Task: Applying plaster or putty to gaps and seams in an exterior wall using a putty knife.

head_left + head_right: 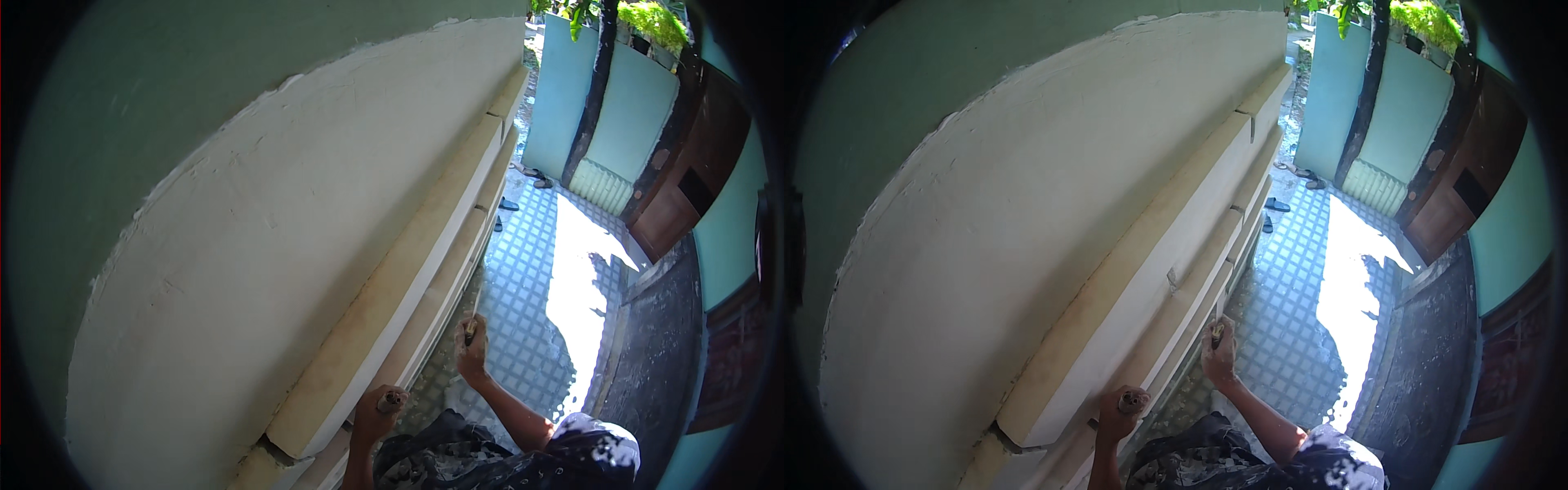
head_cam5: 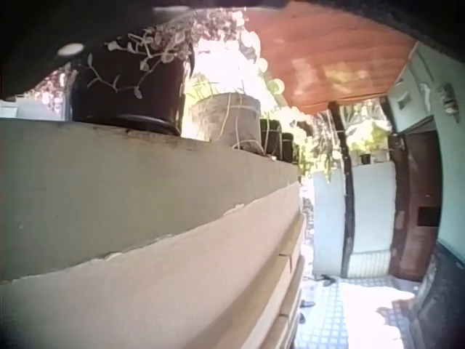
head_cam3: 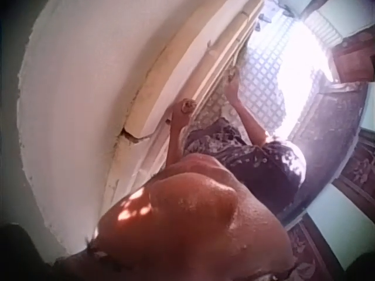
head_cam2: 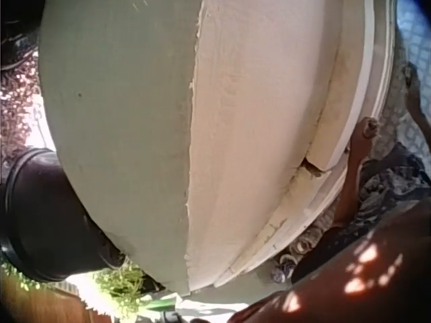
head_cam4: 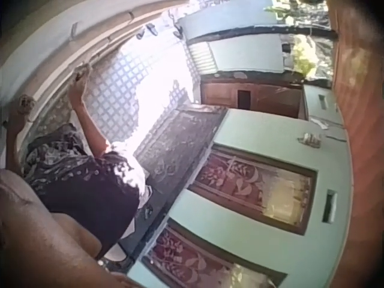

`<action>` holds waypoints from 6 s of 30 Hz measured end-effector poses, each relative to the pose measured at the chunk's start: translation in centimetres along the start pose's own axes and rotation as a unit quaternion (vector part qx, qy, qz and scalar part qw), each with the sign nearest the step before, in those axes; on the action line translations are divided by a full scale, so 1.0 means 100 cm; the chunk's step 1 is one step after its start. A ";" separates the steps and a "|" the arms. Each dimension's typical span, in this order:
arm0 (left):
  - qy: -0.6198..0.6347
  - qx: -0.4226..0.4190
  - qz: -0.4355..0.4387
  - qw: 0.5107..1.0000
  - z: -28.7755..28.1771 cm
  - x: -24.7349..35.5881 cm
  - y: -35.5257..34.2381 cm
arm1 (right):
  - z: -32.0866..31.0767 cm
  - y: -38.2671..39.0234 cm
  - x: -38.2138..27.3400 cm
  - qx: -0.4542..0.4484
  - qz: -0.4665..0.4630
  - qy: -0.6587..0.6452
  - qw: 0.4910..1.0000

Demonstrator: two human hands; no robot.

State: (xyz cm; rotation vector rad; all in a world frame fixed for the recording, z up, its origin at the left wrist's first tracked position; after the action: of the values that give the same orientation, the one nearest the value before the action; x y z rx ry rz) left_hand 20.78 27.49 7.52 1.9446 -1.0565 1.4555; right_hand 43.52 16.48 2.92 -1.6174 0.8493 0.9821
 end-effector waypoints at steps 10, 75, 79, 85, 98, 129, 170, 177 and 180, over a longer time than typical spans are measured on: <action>-0.180 0.136 0.063 0.972 -0.002 -0.005 -0.003 | 0.028 0.210 0.095 -0.296 0.409 0.110 0.856; -0.152 0.257 0.088 0.950 -0.003 -0.014 0.004 | 0.070 -0.038 0.129 -0.054 0.377 -0.285 0.880; -0.153 0.266 0.104 0.946 -0.005 -0.018 0.002 | 0.050 -0.130 0.165 -0.040 0.361 -0.278 0.890; -0.262 0.282 0.156 0.910 0.001 0.001 0.001 | 0.043 -0.141 0.167 -0.056 0.305 -0.278 0.909; -0.190 0.200 0.113 0.955 0.004 -0.010 0.001 | 0.040 0.188 0.080 -0.395 0.422 -0.230 0.783; -0.103 0.092 0.102 0.985 -0.005 -0.015 0.023 | 0.085 0.281 0.002 -0.317 0.516 -0.156 0.781; -0.306 0.185 0.142 0.923 0.010 -0.006 0.023 | 0.073 0.154 0.054 -0.273 0.424 -0.071 0.861; -0.318 0.202 0.127 0.917 0.012 -0.007 0.025 | 0.090 0.102 0.096 -0.273 0.319 -0.009 0.908; -0.296 0.204 0.127 0.924 0.011 -0.002 0.021 | 0.074 0.097 0.097 -0.285 0.372 -0.018 0.883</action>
State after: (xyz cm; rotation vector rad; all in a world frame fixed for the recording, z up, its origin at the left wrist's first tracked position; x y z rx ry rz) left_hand 19.65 25.47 6.90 2.7470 -1.3835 1.3188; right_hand 37.56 20.82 -10.85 -1.7583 1.2786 1.9440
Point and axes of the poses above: each hand's wrist, its own y-axis away from the middle knuckle, its own z-axis out of the palm, x = y × z, the point moved 6 cm from there along -y, towards the middle knuckle, and after that the axes turned 3 degrees about z, right-handed, at the moved point
